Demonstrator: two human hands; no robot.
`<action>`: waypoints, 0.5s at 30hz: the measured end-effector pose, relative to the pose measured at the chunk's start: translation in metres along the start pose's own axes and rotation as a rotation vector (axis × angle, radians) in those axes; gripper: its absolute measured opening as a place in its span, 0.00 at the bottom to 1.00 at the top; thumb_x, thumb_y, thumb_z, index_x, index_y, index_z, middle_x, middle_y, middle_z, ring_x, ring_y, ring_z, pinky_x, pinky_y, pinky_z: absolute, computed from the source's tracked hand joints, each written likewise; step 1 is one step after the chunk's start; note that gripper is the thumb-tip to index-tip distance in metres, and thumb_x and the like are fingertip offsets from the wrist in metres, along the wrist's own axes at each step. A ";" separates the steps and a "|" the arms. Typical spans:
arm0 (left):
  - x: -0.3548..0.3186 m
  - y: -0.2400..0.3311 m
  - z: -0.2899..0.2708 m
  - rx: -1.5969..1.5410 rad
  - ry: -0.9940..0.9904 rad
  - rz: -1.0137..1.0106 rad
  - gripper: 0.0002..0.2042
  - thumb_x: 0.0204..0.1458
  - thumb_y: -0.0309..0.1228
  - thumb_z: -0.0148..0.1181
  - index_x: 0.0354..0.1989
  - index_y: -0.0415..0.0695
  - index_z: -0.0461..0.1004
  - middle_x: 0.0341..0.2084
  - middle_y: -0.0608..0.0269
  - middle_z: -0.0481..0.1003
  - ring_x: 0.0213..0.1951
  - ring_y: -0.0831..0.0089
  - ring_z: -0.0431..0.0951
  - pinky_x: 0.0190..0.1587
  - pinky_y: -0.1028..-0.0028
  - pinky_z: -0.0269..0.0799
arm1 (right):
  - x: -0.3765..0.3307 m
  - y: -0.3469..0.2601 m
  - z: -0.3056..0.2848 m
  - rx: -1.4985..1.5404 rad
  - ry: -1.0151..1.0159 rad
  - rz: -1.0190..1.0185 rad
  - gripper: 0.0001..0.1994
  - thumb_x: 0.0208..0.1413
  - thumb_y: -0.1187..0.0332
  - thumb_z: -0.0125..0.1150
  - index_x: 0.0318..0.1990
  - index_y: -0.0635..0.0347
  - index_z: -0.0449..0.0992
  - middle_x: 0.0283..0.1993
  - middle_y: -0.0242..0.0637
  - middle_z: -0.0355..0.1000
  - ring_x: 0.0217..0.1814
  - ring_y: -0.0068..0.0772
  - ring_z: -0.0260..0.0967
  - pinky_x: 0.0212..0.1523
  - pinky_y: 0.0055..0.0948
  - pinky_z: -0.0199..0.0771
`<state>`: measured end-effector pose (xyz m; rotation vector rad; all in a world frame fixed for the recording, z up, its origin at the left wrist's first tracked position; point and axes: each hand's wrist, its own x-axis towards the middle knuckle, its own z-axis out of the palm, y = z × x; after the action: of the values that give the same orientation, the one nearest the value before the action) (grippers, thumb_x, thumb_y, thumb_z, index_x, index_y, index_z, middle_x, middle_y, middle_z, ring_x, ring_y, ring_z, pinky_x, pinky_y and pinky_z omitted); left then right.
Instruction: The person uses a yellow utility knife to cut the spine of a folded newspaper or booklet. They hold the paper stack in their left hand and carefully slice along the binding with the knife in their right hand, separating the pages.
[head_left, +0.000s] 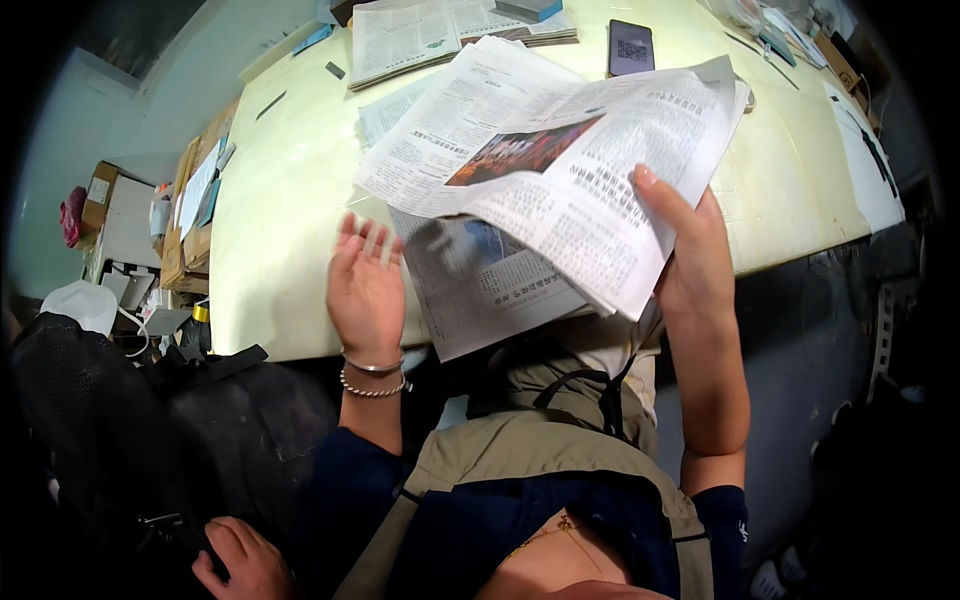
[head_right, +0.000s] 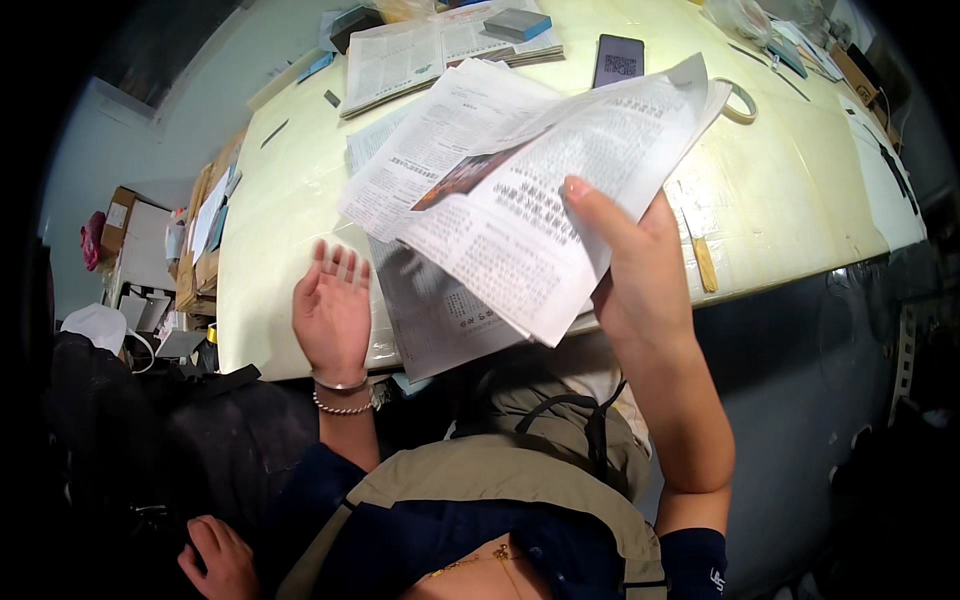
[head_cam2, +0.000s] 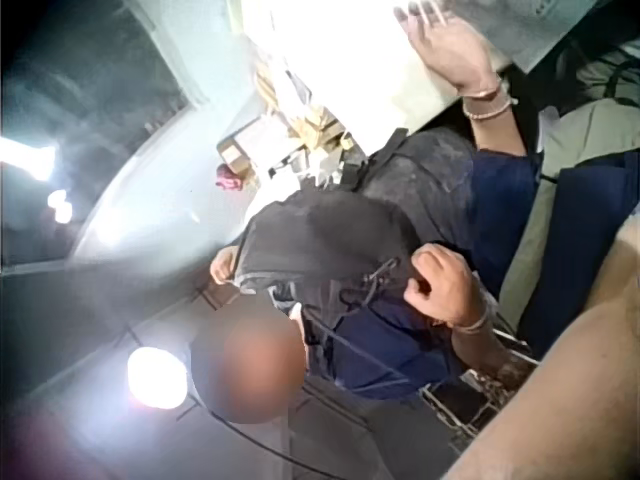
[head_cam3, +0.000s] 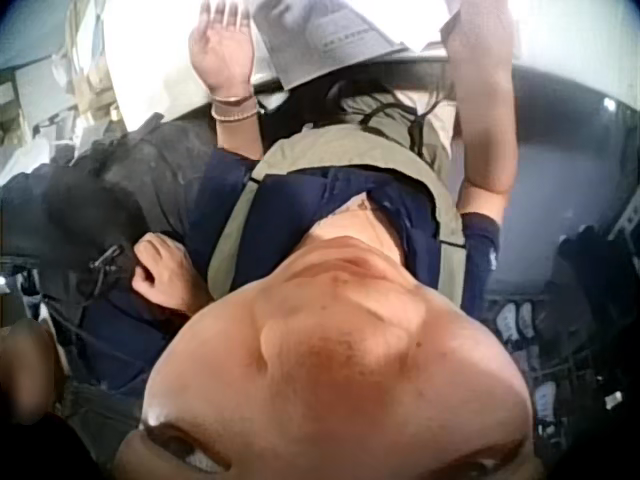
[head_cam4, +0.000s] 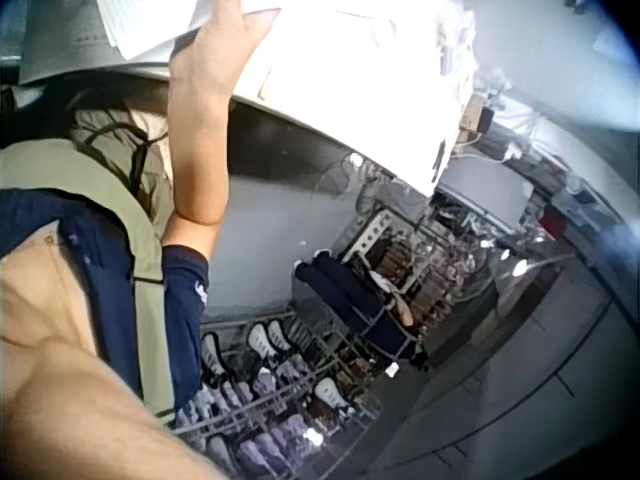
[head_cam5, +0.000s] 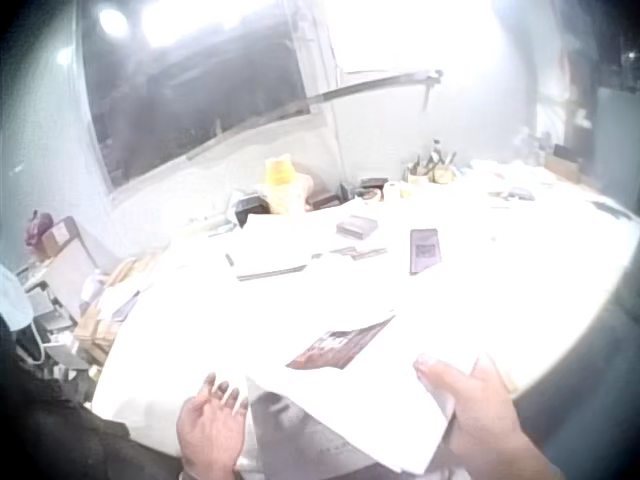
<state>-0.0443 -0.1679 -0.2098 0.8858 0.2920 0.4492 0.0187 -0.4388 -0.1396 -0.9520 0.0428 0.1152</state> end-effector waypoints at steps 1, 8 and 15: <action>0.000 0.005 -0.002 -0.245 -0.012 -0.321 0.36 0.54 0.45 0.60 0.64 0.37 0.53 0.66 0.46 0.53 0.66 0.52 0.54 0.67 0.54 0.52 | 0.004 -0.004 0.003 -0.004 -0.008 -0.003 0.23 0.56 0.76 0.60 0.58 0.71 0.63 0.52 0.45 0.70 0.53 0.34 0.70 0.54 0.31 0.71; 0.046 -0.017 0.002 -0.730 -0.137 -0.863 0.39 0.56 0.56 0.53 0.64 0.33 0.53 0.65 0.44 0.56 0.67 0.50 0.55 0.68 0.50 0.53 | 0.004 -0.011 -0.011 -0.058 -0.012 0.039 0.25 0.54 0.74 0.62 0.58 0.73 0.62 0.53 0.46 0.70 0.53 0.34 0.70 0.53 0.29 0.70; 0.107 -0.027 -0.013 -0.467 -0.621 -0.652 0.39 0.56 0.61 0.48 0.63 0.38 0.59 0.59 0.49 0.66 0.59 0.52 0.68 0.61 0.52 0.66 | -0.020 0.005 -0.084 -0.024 0.106 0.199 0.28 0.54 0.75 0.59 0.62 0.74 0.58 0.56 0.50 0.68 0.56 0.38 0.70 0.54 0.33 0.72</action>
<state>0.0506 -0.1216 -0.2455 0.3968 -0.1058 -0.3612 -0.0004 -0.5060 -0.1901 -0.9755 0.2345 0.2496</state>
